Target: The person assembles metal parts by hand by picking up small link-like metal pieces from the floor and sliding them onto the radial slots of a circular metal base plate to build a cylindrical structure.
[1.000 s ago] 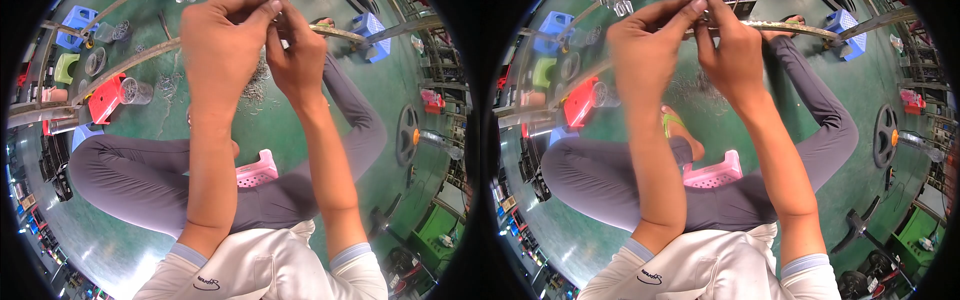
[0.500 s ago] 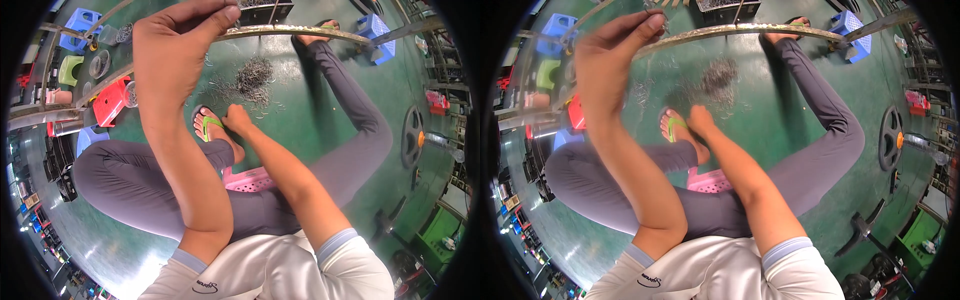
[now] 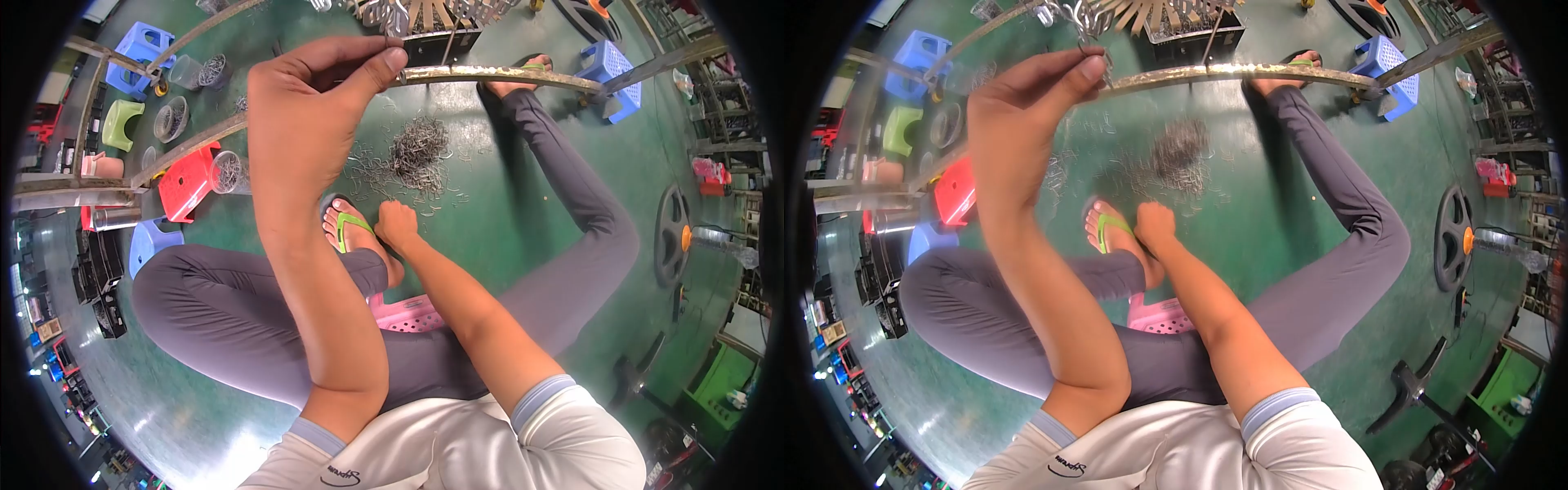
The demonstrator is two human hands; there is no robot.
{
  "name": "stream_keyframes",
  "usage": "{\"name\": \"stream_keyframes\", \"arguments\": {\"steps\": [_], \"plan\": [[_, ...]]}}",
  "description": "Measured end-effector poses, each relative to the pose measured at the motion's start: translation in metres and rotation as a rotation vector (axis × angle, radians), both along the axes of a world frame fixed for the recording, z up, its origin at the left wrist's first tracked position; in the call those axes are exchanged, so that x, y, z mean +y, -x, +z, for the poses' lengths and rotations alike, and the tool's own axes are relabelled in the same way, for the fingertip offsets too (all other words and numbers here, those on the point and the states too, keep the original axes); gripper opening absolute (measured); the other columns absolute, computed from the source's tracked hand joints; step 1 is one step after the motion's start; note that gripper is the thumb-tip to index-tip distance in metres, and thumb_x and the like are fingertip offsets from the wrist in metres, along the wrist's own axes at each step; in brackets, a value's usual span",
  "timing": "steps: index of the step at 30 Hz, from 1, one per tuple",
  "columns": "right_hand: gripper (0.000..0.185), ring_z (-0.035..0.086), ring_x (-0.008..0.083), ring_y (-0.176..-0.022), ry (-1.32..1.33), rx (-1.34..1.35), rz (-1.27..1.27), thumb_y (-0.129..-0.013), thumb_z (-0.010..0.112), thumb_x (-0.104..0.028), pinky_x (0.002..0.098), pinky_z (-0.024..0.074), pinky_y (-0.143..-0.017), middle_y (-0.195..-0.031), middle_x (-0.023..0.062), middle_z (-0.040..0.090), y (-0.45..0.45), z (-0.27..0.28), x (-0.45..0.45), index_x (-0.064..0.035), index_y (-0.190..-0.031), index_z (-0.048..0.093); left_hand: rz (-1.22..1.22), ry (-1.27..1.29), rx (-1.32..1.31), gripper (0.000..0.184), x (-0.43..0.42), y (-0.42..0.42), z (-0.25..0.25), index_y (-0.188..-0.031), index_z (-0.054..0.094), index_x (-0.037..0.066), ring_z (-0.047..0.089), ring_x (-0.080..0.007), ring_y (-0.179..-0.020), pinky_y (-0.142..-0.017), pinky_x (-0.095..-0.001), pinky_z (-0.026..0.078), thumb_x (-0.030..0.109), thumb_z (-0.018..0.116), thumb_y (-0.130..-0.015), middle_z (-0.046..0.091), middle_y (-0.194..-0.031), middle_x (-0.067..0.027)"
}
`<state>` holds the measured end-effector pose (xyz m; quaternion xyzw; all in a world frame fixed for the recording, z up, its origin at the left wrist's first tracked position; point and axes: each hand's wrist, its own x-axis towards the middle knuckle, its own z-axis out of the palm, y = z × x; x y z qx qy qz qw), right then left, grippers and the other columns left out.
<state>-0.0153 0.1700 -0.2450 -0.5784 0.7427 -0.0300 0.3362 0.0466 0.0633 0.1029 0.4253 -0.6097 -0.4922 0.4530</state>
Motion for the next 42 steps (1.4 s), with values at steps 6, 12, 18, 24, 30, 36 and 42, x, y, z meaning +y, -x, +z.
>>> {"name": "stream_keyframes", "arguments": {"steps": [6, 12, 18, 24, 30, 36, 42], "plan": [[0.023, 0.073, 0.0471, -0.099, 0.009, -0.033, -0.06, -0.078, 0.073, -0.014, 0.0528, 0.0601, -0.086, -0.102, 0.0295, 0.075, 0.028, 0.006, 0.001, 0.0016, -0.095, 0.078, 0.006, 0.005, -0.026, 0.028, 0.004, 0.002, 0.002, -0.109, 0.081, -0.002, 0.074, -0.0176, -0.088, -0.087, -0.0292, 0.056, 0.017, 0.086, -0.089, 0.079, -0.095, -0.0099], [0.032, 0.071, 0.0494, -0.103, 0.029, -0.154, -0.067, -0.079, 0.076, -0.021, 0.0542, 0.0584, -0.092, -0.106, 0.0311, 0.073, 0.052, 0.003, 0.006, 0.005, -0.098, 0.076, -0.007, 0.016, 0.009, 0.027, 0.003, 0.004, -0.001, -0.108, 0.081, -0.003, 0.074, -0.0169, -0.086, -0.084, -0.0281, 0.057, 0.015, 0.086, -0.088, 0.08, -0.095, -0.0098], [0.031, 0.073, 0.047, -0.094, 0.038, -0.086, 0.174, -0.083, 0.072, -0.025, 0.0539, 0.0597, -0.088, -0.097, 0.0293, 0.074, 0.027, -0.011, 0.01, 0.0055, -0.089, 0.075, 0.046, 0.016, -0.06, 0.027, 0.003, 0.002, 0.003, -0.108, 0.081, -0.003, 0.075, -0.0169, -0.086, -0.084, -0.0279, 0.057, 0.014, 0.087, -0.088, 0.08, -0.094, -0.0097], [0.029, 0.073, 0.0484, -0.091, 0.034, -0.046, 0.209, -0.079, 0.071, -0.022, 0.0528, 0.0603, -0.083, -0.091, 0.0299, 0.073, 0.02, -0.015, 0.001, 0.006, -0.083, 0.073, 0.019, -0.01, 0.0, 0.027, 0.002, -0.001, 0.002, -0.107, 0.081, -0.004, 0.074, -0.0176, -0.085, -0.084, -0.0277, 0.057, 0.014, 0.087, -0.087, 0.079, -0.093, -0.0102], [0.027, 0.07, 0.043, -0.075, 0.557, -0.236, -0.126, -0.078, 0.078, -0.022, 0.0504, 0.0583, -0.076, -0.082, 0.022, 0.072, 0.061, 0.091, -0.039, 0.0038, -0.084, 0.07, 0.017, -0.072, 0.047, 0.027, 0.003, 0.001, 0.006, -0.106, 0.08, -0.006, 0.074, -0.0193, -0.081, -0.08, -0.0292, 0.058, 0.012, 0.086, -0.087, 0.078, -0.09, -0.0137], [0.018, 0.072, 0.0185, -0.069, 1.07, -0.575, -0.447, -0.08, 0.08, -0.005, 0.0307, 0.0577, -0.067, -0.079, 0.0124, 0.072, 0.094, 0.234, -0.048, 0.0024, -0.092, 0.068, 0.035, -0.067, 0.087, 0.018, 0.006, 0.005, 0.006, -0.102, 0.08, -0.008, 0.075, -0.0131, -0.076, -0.071, -0.024, 0.057, 0.003, 0.081, -0.088, 0.079, -0.085, -0.011], [0.019, 0.074, 0.0127, -0.073, 1.378, -0.68, -0.295, -0.082, 0.079, 0.009, 0.0251, 0.0588, -0.068, -0.083, 0.007, 0.073, 0.088, 0.278, -0.039, 0.0017, -0.097, 0.069, -0.014, -0.063, 0.078, 0.017, 0.012, 0.007, 0.01, -0.102, 0.08, -0.007, 0.075, -0.0129, -0.077, -0.071, -0.0238, 0.058, 0.002, 0.081, -0.088, 0.079, -0.085, -0.0105]]}}
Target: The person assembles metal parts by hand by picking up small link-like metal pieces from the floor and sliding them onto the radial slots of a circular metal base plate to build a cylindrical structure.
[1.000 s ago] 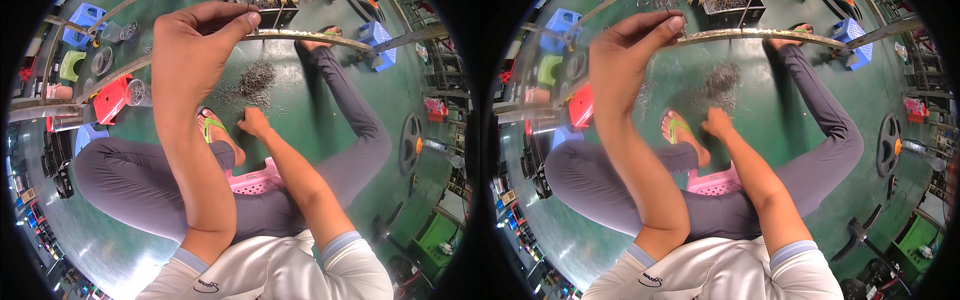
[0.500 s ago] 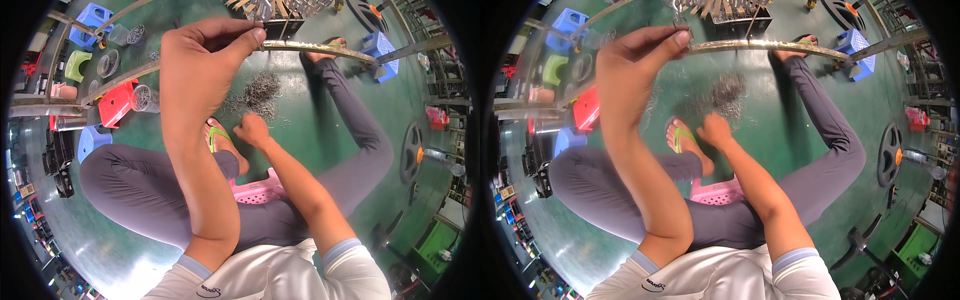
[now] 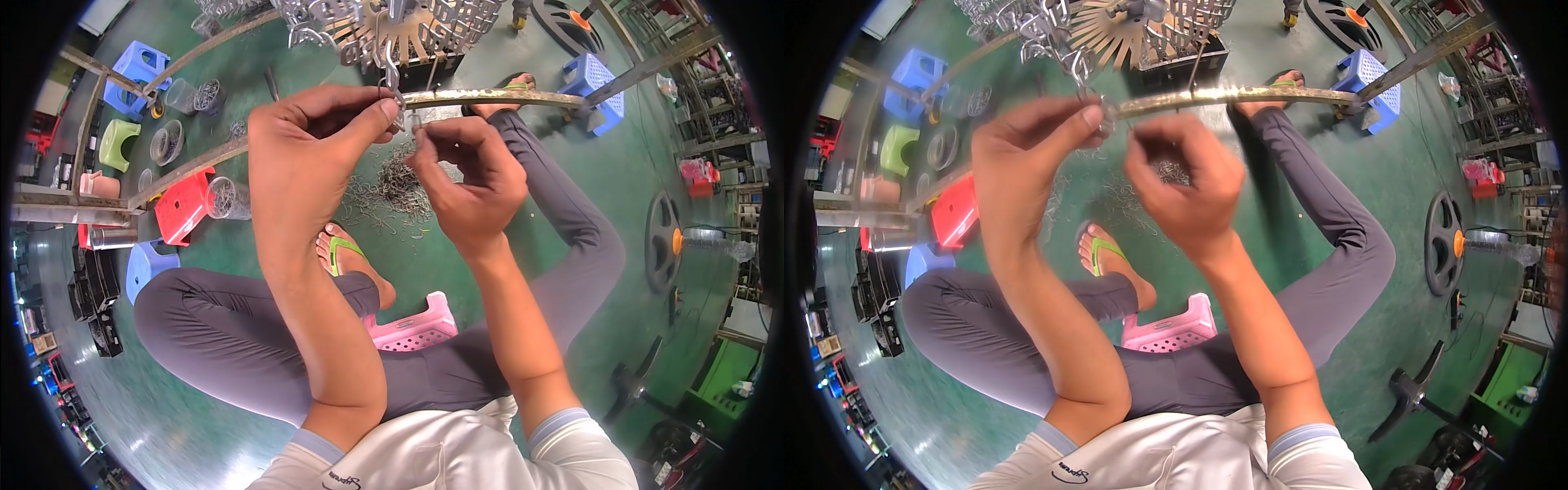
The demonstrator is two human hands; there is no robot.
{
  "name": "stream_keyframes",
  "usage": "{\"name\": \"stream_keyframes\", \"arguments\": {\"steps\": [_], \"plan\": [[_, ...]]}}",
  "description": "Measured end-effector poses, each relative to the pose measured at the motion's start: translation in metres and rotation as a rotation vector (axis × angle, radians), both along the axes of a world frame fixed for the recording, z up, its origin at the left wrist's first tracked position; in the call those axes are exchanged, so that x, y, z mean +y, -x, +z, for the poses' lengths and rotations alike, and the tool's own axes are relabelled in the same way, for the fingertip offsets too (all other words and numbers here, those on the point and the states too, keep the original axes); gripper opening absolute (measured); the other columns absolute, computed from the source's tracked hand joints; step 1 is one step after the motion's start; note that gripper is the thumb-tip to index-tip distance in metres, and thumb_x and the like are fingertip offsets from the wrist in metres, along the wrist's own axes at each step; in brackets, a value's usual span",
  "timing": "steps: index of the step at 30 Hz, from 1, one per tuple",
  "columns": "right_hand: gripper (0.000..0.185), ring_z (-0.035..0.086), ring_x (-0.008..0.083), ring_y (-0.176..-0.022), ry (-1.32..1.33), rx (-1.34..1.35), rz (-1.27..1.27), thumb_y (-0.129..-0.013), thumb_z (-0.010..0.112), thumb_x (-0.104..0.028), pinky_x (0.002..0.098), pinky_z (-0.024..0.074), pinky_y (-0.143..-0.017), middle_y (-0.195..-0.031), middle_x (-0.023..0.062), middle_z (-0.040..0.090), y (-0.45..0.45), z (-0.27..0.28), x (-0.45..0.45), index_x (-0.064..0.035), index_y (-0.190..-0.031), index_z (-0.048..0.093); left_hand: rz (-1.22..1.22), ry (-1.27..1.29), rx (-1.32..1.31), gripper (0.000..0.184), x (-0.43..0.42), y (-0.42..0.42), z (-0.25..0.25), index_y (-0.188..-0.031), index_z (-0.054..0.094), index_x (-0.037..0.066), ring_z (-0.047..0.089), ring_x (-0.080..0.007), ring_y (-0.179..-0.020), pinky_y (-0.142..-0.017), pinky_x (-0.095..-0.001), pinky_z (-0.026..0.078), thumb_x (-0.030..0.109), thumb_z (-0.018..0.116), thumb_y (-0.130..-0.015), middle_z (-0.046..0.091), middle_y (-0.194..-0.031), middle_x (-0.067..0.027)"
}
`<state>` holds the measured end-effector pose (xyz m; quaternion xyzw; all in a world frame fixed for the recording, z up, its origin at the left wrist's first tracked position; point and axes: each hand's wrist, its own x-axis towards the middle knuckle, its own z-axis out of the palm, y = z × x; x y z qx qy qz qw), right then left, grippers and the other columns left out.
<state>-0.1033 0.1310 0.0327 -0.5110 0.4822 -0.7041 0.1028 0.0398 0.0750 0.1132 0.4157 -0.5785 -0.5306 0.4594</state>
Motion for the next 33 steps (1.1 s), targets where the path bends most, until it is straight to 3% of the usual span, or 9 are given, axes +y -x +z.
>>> {"name": "stream_keyframes", "arguments": {"steps": [6, 9, 12, 16, 23, 28, 30, 33], "plan": [[0.019, 0.075, 0.0167, -0.073, -0.024, 0.157, -0.013, -0.081, 0.079, 0.008, 0.0277, 0.059, -0.067, -0.081, 0.0099, 0.072, 0.004, -0.003, 0.0, 0.0016, -0.096, 0.069, -0.003, -0.022, 0.026, 0.016, 0.002, 0.002, 0.0, -0.102, 0.08, -0.007, 0.074, -0.0125, -0.076, -0.072, -0.0238, 0.059, 0.001, 0.081, -0.088, 0.079, -0.087, -0.0106], [0.019, 0.076, 0.017, -0.075, -0.064, 0.201, 0.017, -0.083, 0.079, 0.007, 0.0273, 0.0591, -0.068, -0.084, 0.0112, 0.074, 0.006, 0.001, -0.003, 0.0021, -0.099, 0.07, -0.01, -0.035, -0.011, 0.025, 0.001, 0.002, -0.001, -0.105, 0.08, -0.005, 0.075, -0.0163, -0.085, -0.08, -0.0285, 0.058, 0.01, 0.086, -0.087, 0.08, -0.093, -0.0116], [0.023, 0.077, 0.0155, -0.079, -0.155, 0.094, 0.022, -0.084, 0.079, 0.005, 0.0268, 0.0597, -0.07, -0.09, 0.0115, 0.078, 0.009, 0.006, -0.01, 0.0026, -0.105, 0.07, -0.003, 0.019, -0.027, 0.024, -0.004, 0.001, -0.013, -0.106, 0.08, -0.005, 0.073, -0.0141, -0.089, -0.082, -0.0273, 0.057, 0.011, 0.085, -0.088, 0.08, -0.096, -0.01], [0.03, 0.077, 0.0124, -0.082, -0.227, -0.044, 0.07, -0.086, 0.08, 0.002, 0.0262, 0.0602, -0.073, -0.092, 0.009, 0.08, 0.019, 0.01, -0.024, 0.003, -0.114, 0.069, -0.017, 0.038, -0.108, 0.019, -0.014, 0.006, -0.041, -0.101, 0.08, -0.005, 0.072, -0.013, -0.08, -0.072, -0.0291, 0.056, 0.01, 0.08, -0.089, 0.079, -0.089, -0.0099], [0.025, 0.073, 0.0114, -0.085, -0.398, 0.126, 0.094, -0.092, 0.076, 0.005, 0.0242, 0.0588, -0.076, -0.097, 0.0108, 0.078, 0.034, 0.028, -0.028, 0.0075, -0.116, 0.068, 0.058, 0.178, -0.116, 0.016, -0.018, 0.029, -0.06, -0.097, 0.079, -0.003, 0.072, -0.0207, -0.075, -0.071, -0.0334, 0.056, 0.01, 0.078, -0.088, 0.077, -0.088, -0.0126], [0.027, 0.076, 0.0165, -0.073, -0.437, 0.32, 0.044, -0.089, 0.08, -0.015, 0.0284, 0.0579, -0.069, -0.085, 0.0148, 0.079, 0.036, 0.054, -0.028, 0.0078, -0.103, 0.076, 0.127, 0.361, -0.18, 0.015, -0.019, 0.042, -0.072, -0.089, 0.075, -0.003, 0.071, -0.0297, -0.076, -0.071, -0.0398, 0.055, 0.01, 0.079, -0.083, 0.074, -0.087, -0.015], [0.033, 0.074, 0.0179, -0.069, -0.571, 0.38, -0.005, -0.089, 0.078, -0.023, 0.0321, 0.0562, -0.066, -0.077, 0.0174, 0.077, 0.031, 0.078, -0.029, 0.009, -0.098, 0.078, 0.118, 0.362, -0.218, 0.016, -0.021, 0.045, -0.076, -0.095, 0.076, -0.001, 0.07, -0.0238, -0.076, -0.073, -0.0361, 0.055, 0.011, 0.079, -0.086, 0.074, -0.087, -0.0137], [0.033, 0.073, 0.0191, -0.066, -0.685, 0.456, -0.057, -0.089, 0.076, -0.022, 0.0336, 0.0557, -0.066, -0.075, 0.0181, 0.076, 0.037, 0.086, -0.042, 0.0096, -0.096, 0.078, 0.128, 0.37, -0.212, 0.016, -0.022, 0.051, -0.076, -0.097, 0.077, -0.001, 0.069, -0.0196, -0.078, -0.074, -0.0337, 0.054, 0.012, 0.079, -0.089, 0.075, -0.087, -0.0117]]}}
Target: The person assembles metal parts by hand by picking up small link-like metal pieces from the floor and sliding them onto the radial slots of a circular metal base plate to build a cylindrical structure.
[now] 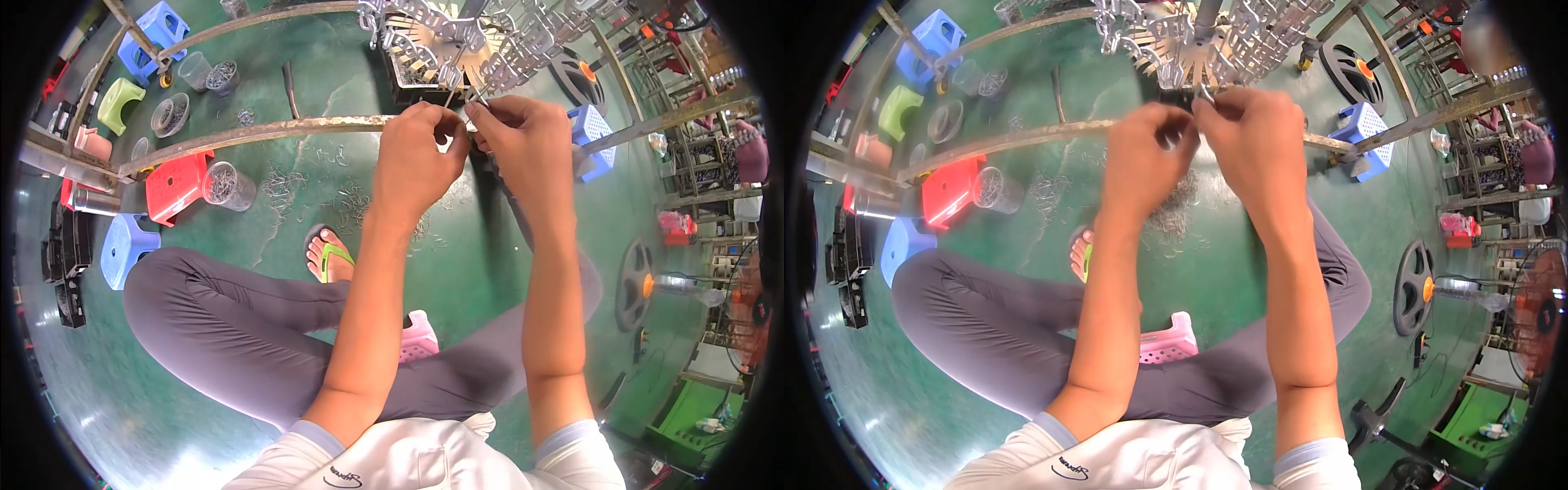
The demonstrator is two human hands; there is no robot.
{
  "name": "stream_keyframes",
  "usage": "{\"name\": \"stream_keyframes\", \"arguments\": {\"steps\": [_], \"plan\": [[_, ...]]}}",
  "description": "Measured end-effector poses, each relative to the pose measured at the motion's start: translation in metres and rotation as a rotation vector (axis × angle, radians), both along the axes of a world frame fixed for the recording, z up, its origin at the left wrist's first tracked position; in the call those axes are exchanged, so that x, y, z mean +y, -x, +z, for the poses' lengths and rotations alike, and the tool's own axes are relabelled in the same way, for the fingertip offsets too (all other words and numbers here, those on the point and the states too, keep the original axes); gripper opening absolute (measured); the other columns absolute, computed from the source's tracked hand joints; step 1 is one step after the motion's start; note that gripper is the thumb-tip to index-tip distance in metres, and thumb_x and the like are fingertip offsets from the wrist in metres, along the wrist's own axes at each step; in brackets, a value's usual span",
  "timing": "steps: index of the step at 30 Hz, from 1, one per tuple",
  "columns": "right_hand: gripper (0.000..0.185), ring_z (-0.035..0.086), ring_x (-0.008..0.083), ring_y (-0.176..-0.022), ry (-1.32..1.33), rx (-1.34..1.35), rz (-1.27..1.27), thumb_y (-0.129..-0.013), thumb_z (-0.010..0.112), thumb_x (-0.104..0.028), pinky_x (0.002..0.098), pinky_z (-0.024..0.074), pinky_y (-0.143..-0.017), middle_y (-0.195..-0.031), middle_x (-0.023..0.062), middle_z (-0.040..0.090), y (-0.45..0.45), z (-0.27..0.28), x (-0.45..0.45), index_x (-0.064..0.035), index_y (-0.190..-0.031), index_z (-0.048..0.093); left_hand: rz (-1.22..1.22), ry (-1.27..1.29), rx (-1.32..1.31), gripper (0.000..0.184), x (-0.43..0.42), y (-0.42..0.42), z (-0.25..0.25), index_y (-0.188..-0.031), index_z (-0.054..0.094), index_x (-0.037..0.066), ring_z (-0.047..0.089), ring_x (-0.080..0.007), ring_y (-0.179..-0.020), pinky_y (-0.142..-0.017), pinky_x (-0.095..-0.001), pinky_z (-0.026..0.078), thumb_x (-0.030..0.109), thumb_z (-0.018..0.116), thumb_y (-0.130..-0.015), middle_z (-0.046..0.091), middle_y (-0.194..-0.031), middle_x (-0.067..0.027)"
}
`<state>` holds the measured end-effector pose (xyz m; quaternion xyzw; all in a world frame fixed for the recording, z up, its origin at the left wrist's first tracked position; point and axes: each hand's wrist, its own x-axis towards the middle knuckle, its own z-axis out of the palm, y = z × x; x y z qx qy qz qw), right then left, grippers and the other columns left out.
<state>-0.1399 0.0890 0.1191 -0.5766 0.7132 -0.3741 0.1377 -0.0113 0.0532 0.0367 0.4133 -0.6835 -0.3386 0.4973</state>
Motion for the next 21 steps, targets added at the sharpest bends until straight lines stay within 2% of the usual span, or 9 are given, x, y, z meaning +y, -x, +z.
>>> {"name": "stream_keyframes", "arguments": {"steps": [1, 4, 7, 10, 11, 21], "plan": [[0.032, 0.073, 0.0197, -0.066, -0.015, -0.025, -0.005, -0.089, 0.076, -0.022, 0.0335, 0.0557, -0.066, -0.075, 0.018, 0.076, 0.001, 0.001, -0.005, 0.0098, -0.096, 0.078, 0.007, 0.002, 0.01, 0.015, 0.0, 0.001, 0.0, -0.097, 0.077, -0.001, 0.07, -0.0189, -0.079, -0.074, -0.0334, 0.054, 0.013, 0.078, -0.089, 0.076, -0.088, -0.0111], [0.031, 0.073, 0.0203, -0.064, -0.027, -0.067, -0.019, -0.089, 0.075, -0.019, 0.0333, 0.0553, -0.064, -0.074, 0.0177, 0.076, 0.006, 0.001, -0.015, 0.0101, -0.097, 0.078, -0.023, -0.31, 0.179, 0.024, -0.001, 0.003, 0.004, -0.11, 0.073, -0.005, 0.073, -0.0211, -0.088, -0.078, -0.0341, 0.057, 0.012, 0.077, -0.093, 0.078, -0.102, -0.0132], [0.029, 0.071, 0.0189, -0.059, -0.007, -0.071, -0.042, -0.089, 0.074, -0.018, 0.0332, 0.0538, -0.059, -0.071, 0.0168, 0.075, 0.01, 0.001, -0.021, 0.0098, -0.098, 0.079, -0.096, -0.611, 0.828, 0.028, -0.015, 0.015, -0.01, -0.118, 0.069, -0.006, 0.073, -0.0212, -0.103, -0.087, -0.0335, 0.059, 0.011, 0.073, -0.097, 0.076, -0.111, -0.0132], [0.028, 0.067, 0.017, -0.052, -0.03, -0.107, -0.082, -0.09, 0.074, -0.018, 0.0327, 0.0512, -0.054, -0.067, 0.0154, 0.073, 0.007, 0.004, -0.024, 0.009, -0.097, 0.079, -0.389, -0.689, 1.041, 0.031, -0.03, 0.008, -0.019, -0.127, 0.064, -0.007, 0.071, -0.0243, -0.114, -0.096, -0.0348, 0.058, 0.011, 0.065, -0.103, 0.073, -0.12, -0.015], [0.028, 0.066, 0.0164, -0.049, -0.022, -0.115, -0.091, -0.09, 0.074, -0.018, 0.0325, 0.0503, -0.052, -0.066, 0.0148, 0.072, 0.004, 0.004, -0.024, 0.0087, -0.097, 0.079, -0.402, -0.71, 1.092, 0.026, -0.03, 0.009, -0.021, -0.125, 0.066, -0.006, 0.071, -0.0239, -0.115, -0.1, -0.0354, 0.056, 0.011, 0.062, -0.105, 0.074, -0.12, -0.0166], [0.026, 0.063, 0.0158, -0.047, -0.031, -0.097, -0.082, -0.091, 0.075, -0.018, 0.0327, 0.0499, -0.052, -0.063, 0.0136, 0.07, 0.003, -0.005, -0.023, 0.0075, -0.094, 0.08, -0.364, -0.683, 1.102, 0.023, -0.025, 0.016, -0.031, -0.122, 0.067, -0.005, 0.072, -0.0251, -0.114, -0.099, -0.0358, 0.057, 0.011, 0.063, -0.106, 0.075, -0.12, -0.0171]]}}
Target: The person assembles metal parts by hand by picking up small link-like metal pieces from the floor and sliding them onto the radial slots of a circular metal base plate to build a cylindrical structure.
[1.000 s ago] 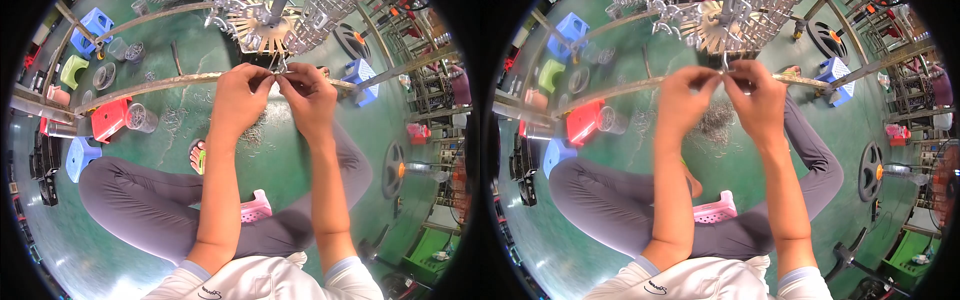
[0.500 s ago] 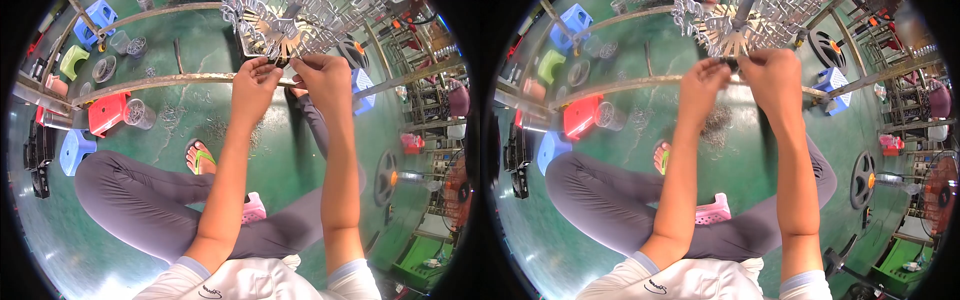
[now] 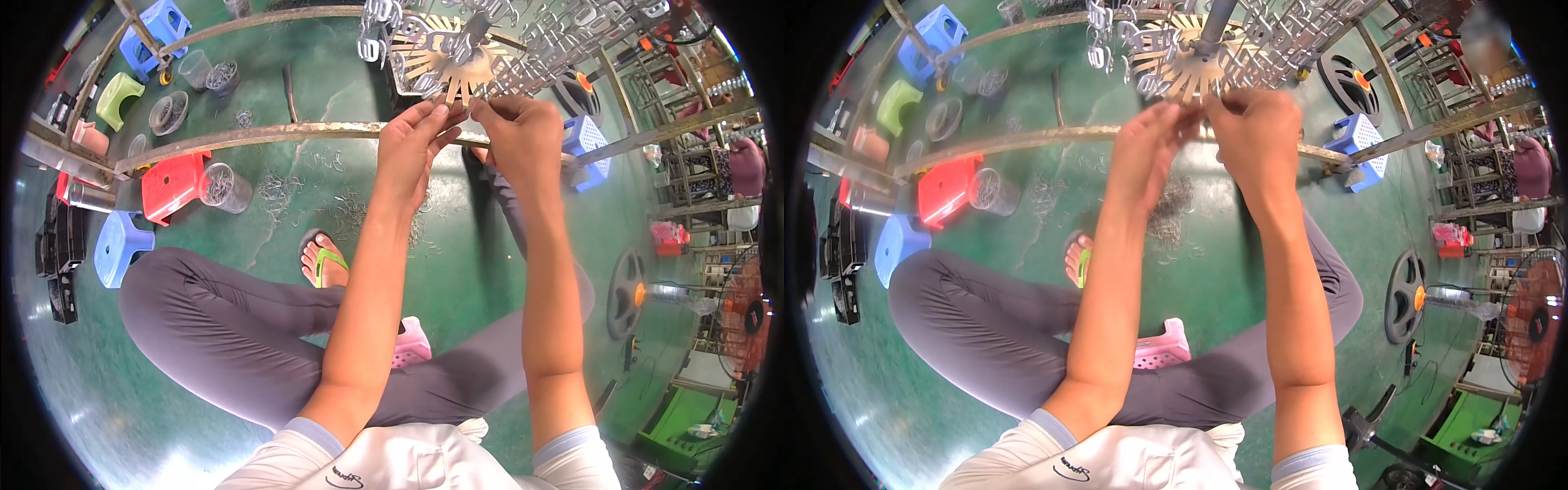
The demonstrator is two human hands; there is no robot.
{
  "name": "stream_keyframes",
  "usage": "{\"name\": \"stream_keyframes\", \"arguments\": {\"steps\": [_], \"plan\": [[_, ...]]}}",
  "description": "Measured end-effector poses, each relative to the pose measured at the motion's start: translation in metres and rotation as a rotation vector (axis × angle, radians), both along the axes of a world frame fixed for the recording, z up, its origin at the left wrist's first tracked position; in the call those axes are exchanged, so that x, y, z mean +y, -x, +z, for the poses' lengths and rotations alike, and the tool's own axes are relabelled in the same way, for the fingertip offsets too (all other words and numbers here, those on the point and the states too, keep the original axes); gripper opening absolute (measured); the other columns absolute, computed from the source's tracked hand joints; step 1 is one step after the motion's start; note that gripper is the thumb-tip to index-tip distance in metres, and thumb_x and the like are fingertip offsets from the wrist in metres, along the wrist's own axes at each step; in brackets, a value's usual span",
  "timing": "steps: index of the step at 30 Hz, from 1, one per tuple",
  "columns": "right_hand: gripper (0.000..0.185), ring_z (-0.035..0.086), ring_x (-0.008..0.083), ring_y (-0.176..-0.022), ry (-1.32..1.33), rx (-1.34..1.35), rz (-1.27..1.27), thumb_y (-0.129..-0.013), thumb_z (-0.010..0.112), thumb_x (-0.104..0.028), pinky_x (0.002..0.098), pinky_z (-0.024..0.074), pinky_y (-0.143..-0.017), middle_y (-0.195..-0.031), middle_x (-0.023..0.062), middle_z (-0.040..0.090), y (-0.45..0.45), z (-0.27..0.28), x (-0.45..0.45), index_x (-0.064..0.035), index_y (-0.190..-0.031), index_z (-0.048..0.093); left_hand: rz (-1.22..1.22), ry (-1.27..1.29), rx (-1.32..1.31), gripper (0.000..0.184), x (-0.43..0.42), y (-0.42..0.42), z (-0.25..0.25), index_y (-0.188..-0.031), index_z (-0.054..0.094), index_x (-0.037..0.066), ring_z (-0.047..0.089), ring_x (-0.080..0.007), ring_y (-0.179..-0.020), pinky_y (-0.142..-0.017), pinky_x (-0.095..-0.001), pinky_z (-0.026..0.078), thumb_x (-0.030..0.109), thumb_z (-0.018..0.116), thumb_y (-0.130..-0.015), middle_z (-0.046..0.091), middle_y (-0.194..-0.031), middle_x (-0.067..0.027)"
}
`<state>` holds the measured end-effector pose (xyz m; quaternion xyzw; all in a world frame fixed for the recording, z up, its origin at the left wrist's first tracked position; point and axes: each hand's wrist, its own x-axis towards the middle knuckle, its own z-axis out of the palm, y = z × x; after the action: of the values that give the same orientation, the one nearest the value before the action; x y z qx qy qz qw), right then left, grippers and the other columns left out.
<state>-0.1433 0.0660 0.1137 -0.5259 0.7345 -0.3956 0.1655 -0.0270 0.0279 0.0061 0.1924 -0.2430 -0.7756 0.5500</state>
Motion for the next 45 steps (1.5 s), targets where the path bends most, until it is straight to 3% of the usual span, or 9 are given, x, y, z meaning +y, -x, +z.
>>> {"name": "stream_keyframes", "arguments": {"steps": [6, 9, 14, 19, 22, 26, 31, 38, 45], "plan": [[0.026, 0.064, 0.0153, -0.049, -0.006, 0.005, 0.066, -0.091, 0.074, -0.017, 0.033, 0.0498, -0.052, -0.063, 0.0139, 0.069, 0.007, 0.007, 0.014, 0.0085, -0.093, 0.079, -0.085, -0.055, -0.033, 0.028, 0.004, -0.007, 0.009, -0.127, 0.067, -0.006, 0.076, -0.024, -0.104, -0.093, -0.0345, 0.062, 0.011, 0.065, -0.105, 0.076, -0.114, -0.0163], [0.026, 0.062, 0.0125, -0.052, -0.106, -0.094, 0.152, -0.09, 0.075, -0.017, 0.0314, 0.0478, -0.051, -0.061, 0.0109, 0.067, 0.009, 0.015, 0.027, 0.0091, -0.091, 0.078, -0.153, 0.041, -0.344, 0.035, 0.004, -0.015, 0.018, -0.132, 0.065, -0.007, 0.077, -0.0228, -0.098, -0.092, -0.0349, 0.063, 0.013, 0.068, -0.103, 0.077, -0.109, -0.0152], [0.024, 0.056, 0.009, -0.055, -0.213, -0.119, 0.305, -0.088, 0.079, -0.018, 0.0304, 0.0431, -0.051, -0.06, 0.0062, 0.064, 0.015, 0.029, 0.043, 0.0061, -0.088, 0.078, -0.424, 0.192, -0.254, 0.021, 0.008, -0.037, 0.017, -0.111, 0.077, -0.004, 0.074, -0.0173, -0.089, -0.078, -0.0304, 0.059, 0.011, 0.077, -0.096, 0.078, -0.098, -0.0097], [0.022, 0.052, 0.0079, -0.055, -0.264, -0.219, 0.325, -0.089, 0.076, -0.016, 0.0306, 0.0421, -0.051, -0.059, 0.0045, 0.062, 0.019, 0.029, 0.054, 0.0058, -0.085, 0.078, -0.51, 0.33, -0.327, 0.018, 0.011, -0.047, 0.02, -0.105, 0.08, -0.001, 0.069, -0.0129, -0.079, -0.07, -0.028, 0.055, 0.013, 0.08, -0.094, 0.078, -0.093, -0.008], [0.022, 0.06, 0.0085, -0.055, -0.272, -0.223, 0.27, -0.091, 0.079, -0.014, 0.0271, 0.0478, -0.051, -0.064, 0.0046, 0.067, 0.017, 0.032, 0.059, 0.0076, -0.088, 0.078, -0.523, 0.35, -0.364, 0.018, 0.014, -0.05, 0.029, -0.103, 0.079, -0.002, 0.069, -0.0123, -0.075, -0.067, -0.0282, 0.056, 0.013, 0.082, -0.093, 0.077, -0.088, -0.0066], [0.022, 0.066, 0.0126, -0.054, -0.189, -0.143, 0.248, -0.088, 0.075, -0.015, 0.0301, 0.0504, -0.052, -0.059, 0.0108, 0.068, 0.012, 0.032, 0.062, 0.0068, -0.084, 0.079, -0.496, 0.321, -0.52, 0.015, 0.02, -0.051, 0.046, -0.1, 0.078, -0.002, 0.07, -0.0123, -0.075, -0.067, -0.0286, 0.058, 0.011, 0.079, -0.094, 0.076, -0.087, -0.007], [0.023, 0.063, 0.011, -0.051, -0.198, -0.111, 0.211, -0.087, 0.077, -0.016, 0.0299, 0.0483, -0.05, -0.056, 0.01, 0.067, 0.007, 0.036, 0.06, 0.0061, -0.082, 0.078, -0.359, 0.344, -0.774, 0.016, 0.025, -0.057, 0.069, -0.099, 0.077, -0.005, 0.071, -0.0124, -0.074, -0.065, -0.0287, 0.059, 0.011, 0.076, -0.096, 0.076, -0.086, -0.0069], [0.024, 0.057, 0.0112, -0.05, -0.23, -0.228, 0.333, -0.087, 0.078, -0.017, 0.032, 0.0458, -0.049, -0.057, 0.0092, 0.065, 0.006, 0.028, 0.051, 0.0059, -0.079, 0.077, -0.392, 0.309, -0.774, 0.021, 0.029, -0.065, 0.079, -0.104, 0.077, -0.009, 0.074, -0.0191, -0.079, -0.071, -0.0322, 0.062, 0.006, 0.074, -0.091, 0.077, -0.09, -0.0124], [0.025, 0.061, 0.0174, -0.053, -0.232, -0.047, 0.29, -0.083, 0.078, -0.014, 0.0369, 0.0491, -0.055, -0.06, 0.0153, 0.065, 0.005, 0.037, 0.049, 0.0103, -0.083, 0.074, -0.386, 0.243, -0.81, 0.025, 0.028, -0.068, 0.072, -0.108, 0.076, -0.009, 0.075, -0.0203, -0.083, -0.073, -0.0343, 0.063, 0.007, 0.075, -0.089, 0.077, -0.092, -0.0137]]}}
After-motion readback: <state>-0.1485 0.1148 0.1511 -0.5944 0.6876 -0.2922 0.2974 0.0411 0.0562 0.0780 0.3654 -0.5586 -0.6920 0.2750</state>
